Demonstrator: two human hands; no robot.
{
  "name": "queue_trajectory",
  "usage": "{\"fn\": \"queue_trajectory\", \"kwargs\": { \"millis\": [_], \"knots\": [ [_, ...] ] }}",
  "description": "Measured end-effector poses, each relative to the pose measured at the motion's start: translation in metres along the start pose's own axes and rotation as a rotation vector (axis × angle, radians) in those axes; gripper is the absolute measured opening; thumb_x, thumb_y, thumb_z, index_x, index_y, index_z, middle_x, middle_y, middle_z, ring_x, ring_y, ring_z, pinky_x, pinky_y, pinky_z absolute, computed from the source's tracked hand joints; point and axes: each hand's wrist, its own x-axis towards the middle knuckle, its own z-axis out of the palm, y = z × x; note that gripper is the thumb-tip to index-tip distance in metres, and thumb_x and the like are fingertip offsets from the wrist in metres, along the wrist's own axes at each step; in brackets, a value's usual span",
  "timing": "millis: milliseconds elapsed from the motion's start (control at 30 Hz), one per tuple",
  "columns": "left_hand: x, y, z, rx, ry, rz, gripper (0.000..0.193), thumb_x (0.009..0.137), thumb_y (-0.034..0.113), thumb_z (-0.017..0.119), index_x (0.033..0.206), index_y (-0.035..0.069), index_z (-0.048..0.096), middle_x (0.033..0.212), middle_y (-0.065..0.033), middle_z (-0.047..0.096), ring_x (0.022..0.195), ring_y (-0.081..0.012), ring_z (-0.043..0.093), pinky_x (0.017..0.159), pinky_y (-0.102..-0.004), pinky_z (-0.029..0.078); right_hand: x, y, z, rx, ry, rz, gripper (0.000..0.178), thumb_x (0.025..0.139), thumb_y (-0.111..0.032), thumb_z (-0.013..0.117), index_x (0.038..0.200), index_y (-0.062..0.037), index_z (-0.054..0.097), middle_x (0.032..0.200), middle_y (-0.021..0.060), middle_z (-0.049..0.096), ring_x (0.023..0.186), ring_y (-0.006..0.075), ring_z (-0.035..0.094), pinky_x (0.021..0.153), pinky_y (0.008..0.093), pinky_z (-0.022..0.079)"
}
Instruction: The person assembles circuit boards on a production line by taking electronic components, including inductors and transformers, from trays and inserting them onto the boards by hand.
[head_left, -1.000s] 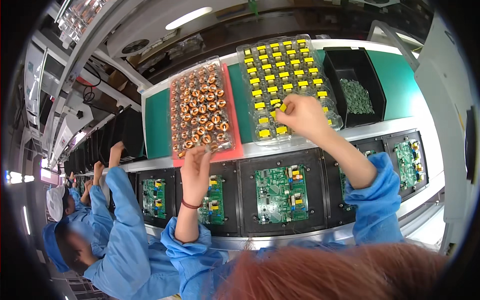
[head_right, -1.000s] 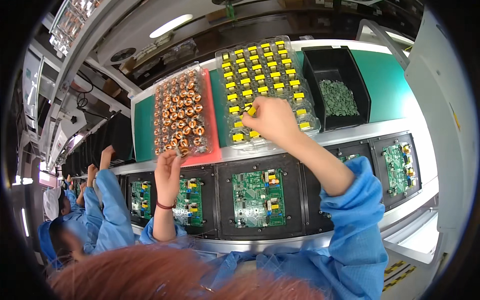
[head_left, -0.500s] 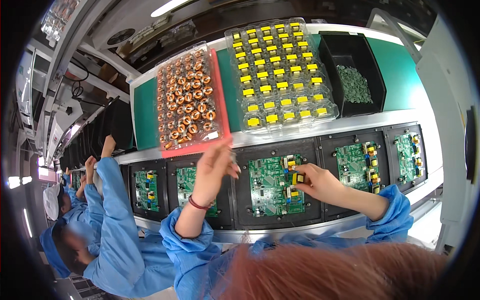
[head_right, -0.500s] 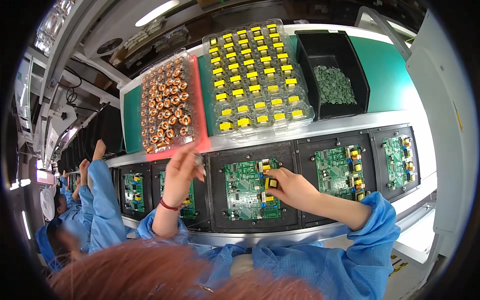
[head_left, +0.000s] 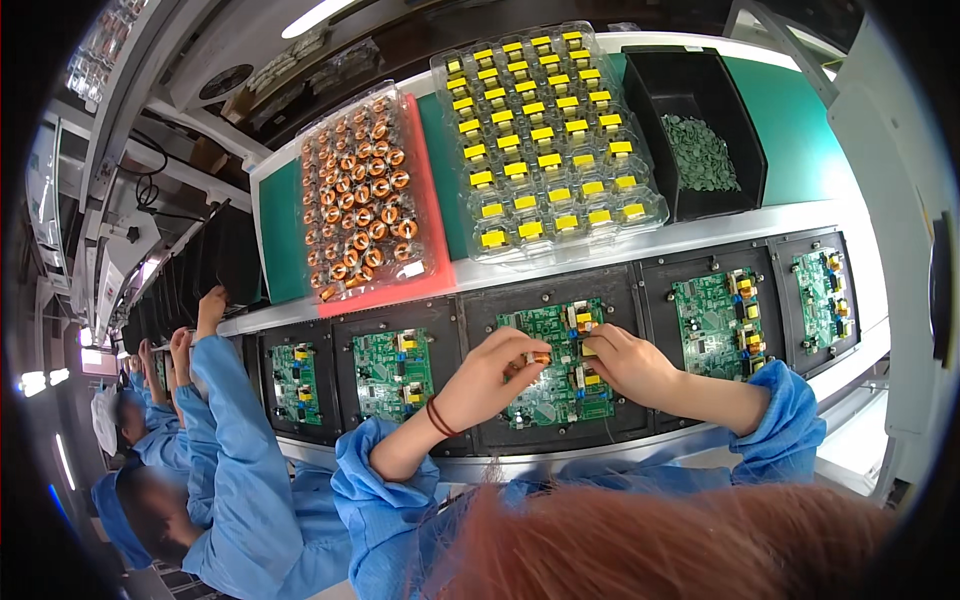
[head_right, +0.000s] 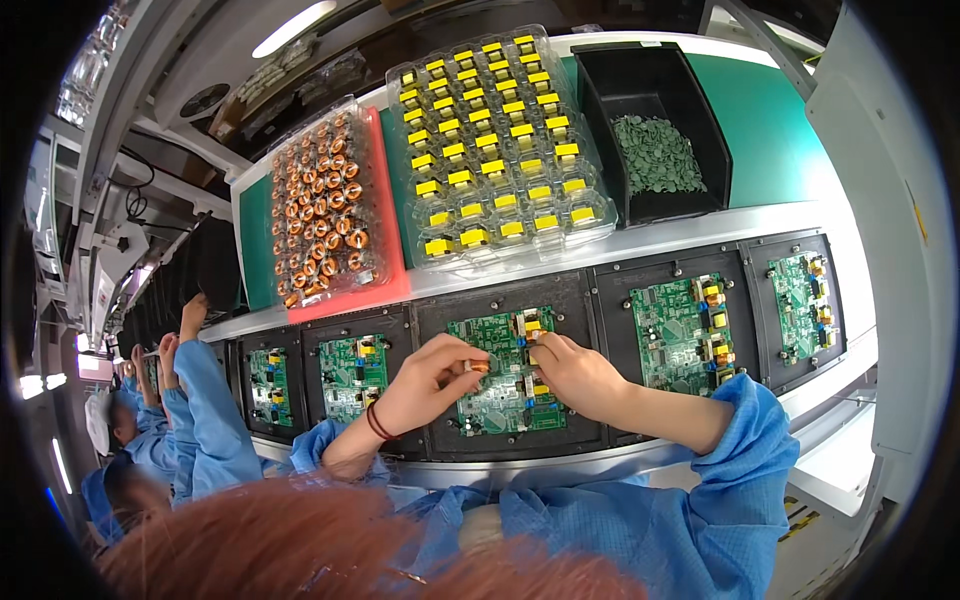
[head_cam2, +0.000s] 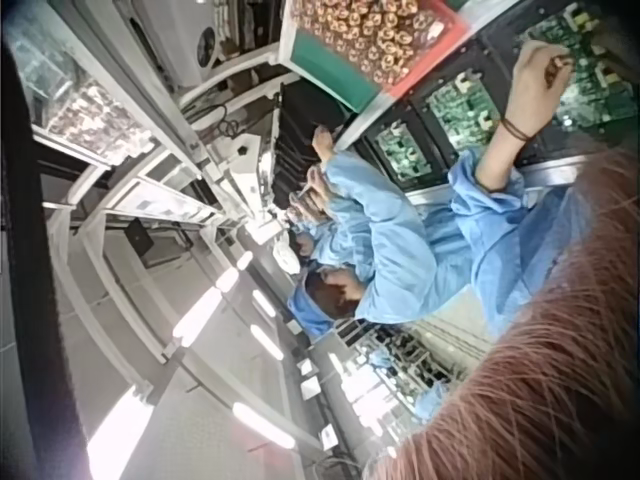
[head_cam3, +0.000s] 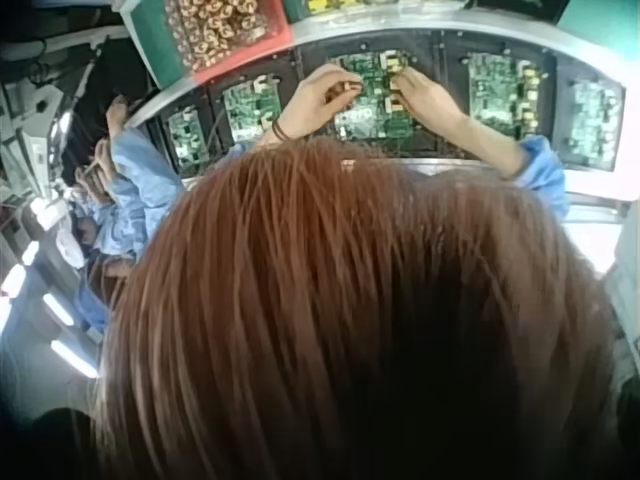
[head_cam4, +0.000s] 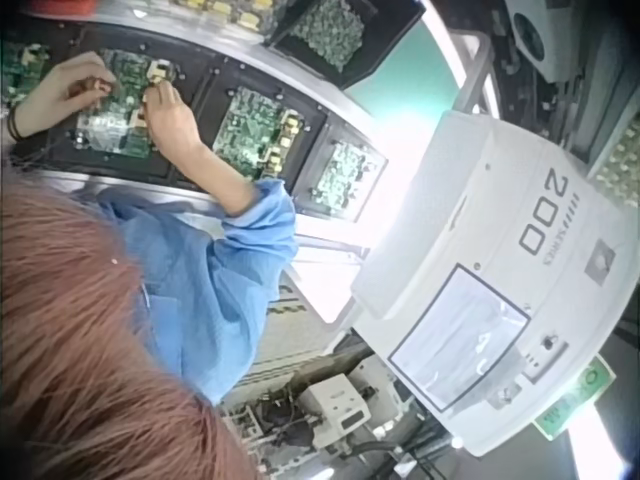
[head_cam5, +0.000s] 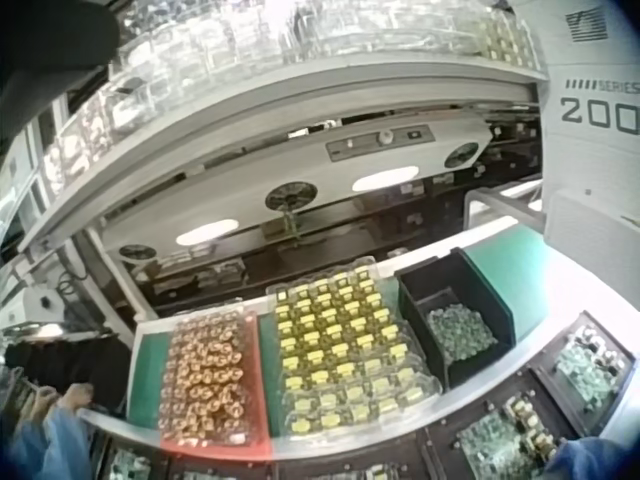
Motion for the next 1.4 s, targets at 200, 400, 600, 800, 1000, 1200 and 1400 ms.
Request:
{"fn": "queue_trajectory", "kwargs": {
  "millis": [200, 400, 600, 800, 1000, 1200, 1400],
  "knots": [
    [0.006, 0.001, 0.035, 0.071, -0.155, -0.005, 0.018, 0.083, 0.007, 0.066, 0.1, 0.004, 0.06, 0.085, -0.006, 0.057, 0.07, -0.0136, 0.061, 0.062, -0.0254, 0.051, -0.004, 0.01, -0.004, -0.054, 0.013, -0.053, 0.027, 0.078, -0.008, 0.064, 0.103, 0.0001, 0.056, 0.1, 0.0115, 0.054, 0.094, 0.0272, 0.059, 0.076, 0.033, 0.053],
    [0.005, -0.001, 0.073, 0.254, -0.1, 0.245, 0.016, 0.08, 0.007, 0.066, 0.094, 0.005, 0.058, 0.083, -0.0068, 0.056, 0.067, -0.0231, 0.062, 0.057, -0.0324, 0.051, 0.004, 0.01, -0.061, -0.083, 0.112, -0.075, 0.03, 0.074, -0.012, 0.068, 0.101, -0.0037, 0.058, 0.1, 0.0101, 0.056, 0.089, 0.0273, 0.059, 0.076, 0.036, 0.051],
    [0.008, -0.002, 0.086, 0.366, -0.027, 0.306, 0.017, 0.078, 0.009, 0.067, 0.092, 0.007, 0.059, 0.083, -0.0044, 0.055, 0.066, -0.0213, 0.061, 0.055, -0.0317, 0.051, 0.021, 0.078, -0.133, -0.196, 0.685, 0.339, 0.011, 0.082, -0.003, 0.06, 0.092, -0.0008, 0.059, 0.088, 0.0114, 0.058, 0.076, 0.0224, 0.061, 0.066, 0.0317, 0.048],
    [0.014, 0.003, 0.095, 0.389, 0.039, 0.349, 0.016, 0.075, 0.009, 0.069, 0.089, 0.008, 0.061, 0.083, -0.0032, 0.058, 0.066, -0.0202, 0.062, 0.054, -0.0315, 0.05, 0.035, 0.159, -0.143, -0.437, 0.567, 0.552, 0.02, 0.081, -0.016, 0.063, 0.094, -0.0004, 0.062, 0.093, 0.0129, 0.06, 0.084, 0.0302, 0.061, 0.073, 0.0389, 0.05],
    [0.017, 0.004, 0.098, 0.388, 0.033, 0.337, 0.016, 0.074, 0.009, 0.07, 0.089, 0.008, 0.062, 0.084, -0.0038, 0.06, 0.067, -0.0206, 0.062, 0.056, -0.0315, 0.05, 0.062, 0.166, -0.14, -0.423, 0.43, 0.659, 0.028, 0.078, -0.022, 0.068, 0.094, 0.0007, 0.063, 0.1, 0.0171, 0.059, 0.088, 0.0347, 0.061, 0.077, 0.0419, 0.051],
    [0.016, 0.002, 0.102, 0.369, 0.055, 0.357, 0.015, 0.075, 0.01, 0.069, 0.088, 0.008, 0.062, 0.084, -0.004, 0.059, 0.068, -0.0207, 0.062, 0.057, -0.031, 0.051, 0.069, 0.178, -0.134, -0.399, 0.391, 0.637, 0.017, 0.076, -0.012, 0.066, 0.088, 0.0, 0.064, 0.094, 0.0154, 0.059, 0.087, 0.0347, 0.06, 0.077, 0.0422, 0.05],
    [0.021, -0.003, 0.108, 0.381, 0.038, 0.332, 0.015, 0.075, 0.011, 0.07, 0.087, 0.008, 0.062, 0.084, -0.004, 0.058, 0.069, -0.0209, 0.062, 0.057, -0.0309, 0.051, 0.069, 0.189, -0.131, -0.37, 0.436, 0.605, 0.008, 0.074, -0.005, 0.062, 0.08, 0.0003, 0.06, 0.088, 0.0171, 0.059, 0.085, 0.0359, 0.06, 0.077, 0.0433, 0.049]
  ]
}}
